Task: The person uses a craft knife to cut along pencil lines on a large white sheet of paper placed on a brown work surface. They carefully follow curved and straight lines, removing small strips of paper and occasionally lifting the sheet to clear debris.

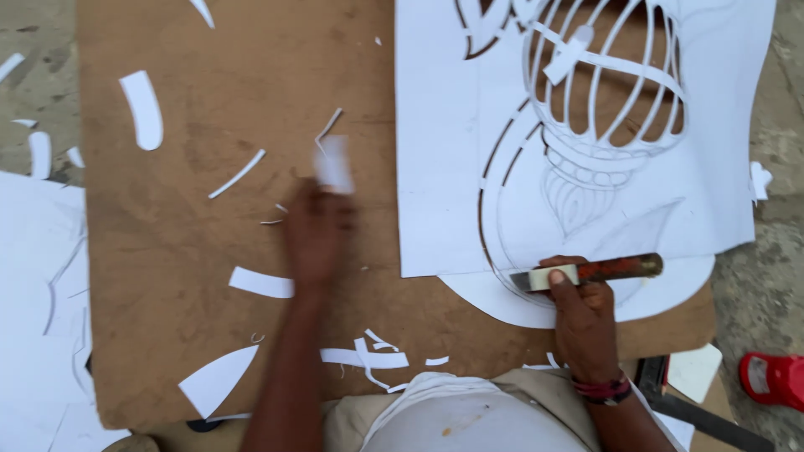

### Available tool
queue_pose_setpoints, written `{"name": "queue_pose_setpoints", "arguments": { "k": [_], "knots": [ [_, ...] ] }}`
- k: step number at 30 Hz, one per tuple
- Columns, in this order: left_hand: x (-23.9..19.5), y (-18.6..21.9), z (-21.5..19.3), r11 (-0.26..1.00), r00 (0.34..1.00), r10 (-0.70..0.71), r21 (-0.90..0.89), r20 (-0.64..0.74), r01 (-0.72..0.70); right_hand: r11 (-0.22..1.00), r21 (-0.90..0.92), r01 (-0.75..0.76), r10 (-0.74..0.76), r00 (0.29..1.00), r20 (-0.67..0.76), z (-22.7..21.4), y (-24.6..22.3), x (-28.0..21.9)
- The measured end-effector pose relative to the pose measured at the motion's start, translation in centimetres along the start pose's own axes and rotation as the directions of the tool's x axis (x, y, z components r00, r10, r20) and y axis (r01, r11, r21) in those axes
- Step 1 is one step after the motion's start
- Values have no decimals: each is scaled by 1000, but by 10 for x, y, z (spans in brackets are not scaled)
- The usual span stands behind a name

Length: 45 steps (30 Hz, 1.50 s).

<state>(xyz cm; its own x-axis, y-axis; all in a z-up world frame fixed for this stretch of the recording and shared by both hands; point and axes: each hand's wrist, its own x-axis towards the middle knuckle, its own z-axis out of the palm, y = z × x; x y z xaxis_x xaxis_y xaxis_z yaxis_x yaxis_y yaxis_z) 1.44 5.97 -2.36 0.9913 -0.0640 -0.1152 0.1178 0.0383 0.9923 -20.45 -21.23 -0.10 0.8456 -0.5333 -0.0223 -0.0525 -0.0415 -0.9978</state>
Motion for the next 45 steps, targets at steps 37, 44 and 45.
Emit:
{"name": "queue_pose_setpoints", "arguments": {
  "k": [37,44,45],
  "knots": [
    [-40,35,76,363,803,189,720,565,-592,918,-211,337,-391,858,-332,-170,12,40],
    [-34,27,78,393,813,198,716,547,-577,902,-383,200,-363,830,-422,-140,-13,28],
    [-35,25,80,401,812,199,710,549,-579,935,-293,198,-319,831,-456,-136,-20,31]
  ]
}}
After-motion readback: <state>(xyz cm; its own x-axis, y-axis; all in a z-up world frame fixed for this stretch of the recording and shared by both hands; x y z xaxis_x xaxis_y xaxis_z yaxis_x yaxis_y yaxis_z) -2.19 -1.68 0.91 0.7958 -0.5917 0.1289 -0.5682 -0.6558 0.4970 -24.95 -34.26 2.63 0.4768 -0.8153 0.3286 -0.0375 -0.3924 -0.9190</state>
